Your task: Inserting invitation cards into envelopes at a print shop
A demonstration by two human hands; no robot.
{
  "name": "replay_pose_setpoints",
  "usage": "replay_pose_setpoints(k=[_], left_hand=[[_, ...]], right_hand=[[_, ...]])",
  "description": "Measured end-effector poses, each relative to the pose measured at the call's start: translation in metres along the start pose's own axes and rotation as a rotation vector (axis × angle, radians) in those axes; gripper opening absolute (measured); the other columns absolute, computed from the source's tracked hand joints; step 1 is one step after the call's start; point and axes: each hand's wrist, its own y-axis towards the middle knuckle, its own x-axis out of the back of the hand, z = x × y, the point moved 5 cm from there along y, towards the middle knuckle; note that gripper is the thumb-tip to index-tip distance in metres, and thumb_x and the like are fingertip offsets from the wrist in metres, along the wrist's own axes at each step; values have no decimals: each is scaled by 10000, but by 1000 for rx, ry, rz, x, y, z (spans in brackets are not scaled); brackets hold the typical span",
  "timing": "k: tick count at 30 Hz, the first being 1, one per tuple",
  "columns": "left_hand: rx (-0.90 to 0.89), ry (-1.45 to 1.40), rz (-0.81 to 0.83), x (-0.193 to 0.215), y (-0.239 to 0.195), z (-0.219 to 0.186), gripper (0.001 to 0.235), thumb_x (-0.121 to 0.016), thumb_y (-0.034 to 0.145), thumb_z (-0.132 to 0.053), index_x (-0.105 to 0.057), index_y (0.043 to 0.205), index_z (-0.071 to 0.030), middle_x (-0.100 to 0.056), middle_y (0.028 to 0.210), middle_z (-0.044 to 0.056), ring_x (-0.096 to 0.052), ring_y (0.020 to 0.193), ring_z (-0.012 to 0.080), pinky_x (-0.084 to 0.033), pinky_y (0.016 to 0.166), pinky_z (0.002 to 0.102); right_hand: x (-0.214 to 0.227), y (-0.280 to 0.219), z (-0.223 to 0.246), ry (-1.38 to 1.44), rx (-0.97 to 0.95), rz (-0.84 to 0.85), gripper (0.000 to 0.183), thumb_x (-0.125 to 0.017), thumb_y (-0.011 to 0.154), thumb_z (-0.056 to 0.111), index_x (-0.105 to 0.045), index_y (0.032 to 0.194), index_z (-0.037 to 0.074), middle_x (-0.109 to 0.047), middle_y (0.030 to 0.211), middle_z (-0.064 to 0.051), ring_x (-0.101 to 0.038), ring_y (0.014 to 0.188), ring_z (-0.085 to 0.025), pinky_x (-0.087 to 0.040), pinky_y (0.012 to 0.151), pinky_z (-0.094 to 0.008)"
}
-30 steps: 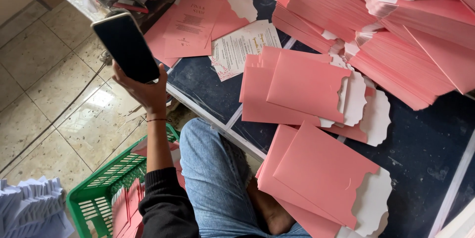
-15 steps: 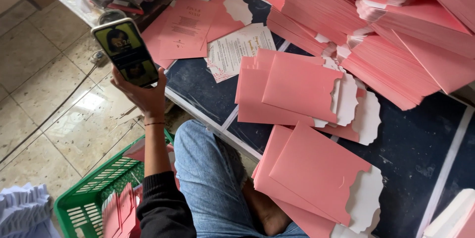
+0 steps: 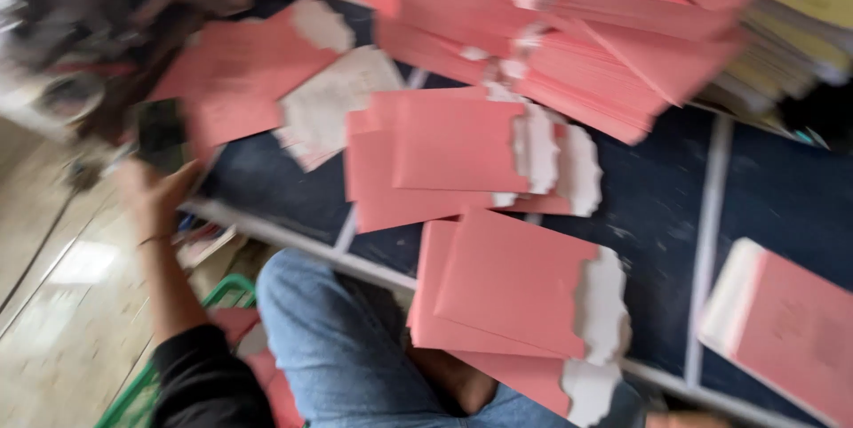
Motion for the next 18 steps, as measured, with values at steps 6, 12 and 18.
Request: replay_pose_setpoints(k=[6, 12, 18], left_hand=[[518, -408, 554, -57, 43, 74, 374, -716, 1157, -561, -712, 1117, -188, -655, 987, -75, -541, 781, 91, -430, 711, 249], [-363, 231, 128, -126, 5, -150, 545, -937, 1366, -287, -730, 1283, 210, -750, 1027, 302, -695, 699, 361, -528, 446, 403], [-1150, -106, 430, -102, -256, -481, 348, -855, 803, -241, -762, 1040, -5, -612, 1487, 96, -598, 1301, 312, -480, 1117, 455]], right_hand=[[-9, 16, 75, -309, -409, -449, 400, -765, 977, 62, -760, 1374, 13, -793, 1301, -158, -768, 1076, -345, -582, 889, -431], [-14, 47, 27, -702, -575, -588, 521, -711, 1075, 303, -735, 1429, -78, -676, 1544, -249, -624, 1357, -452, -531, 1079, -512], [-46, 97, -12, -639, -834, -401, 890, -567, 1100, 604, -490, 1560, -155, -489, 1560, -452, -447, 1404, -698, -502, 1082, -654]])
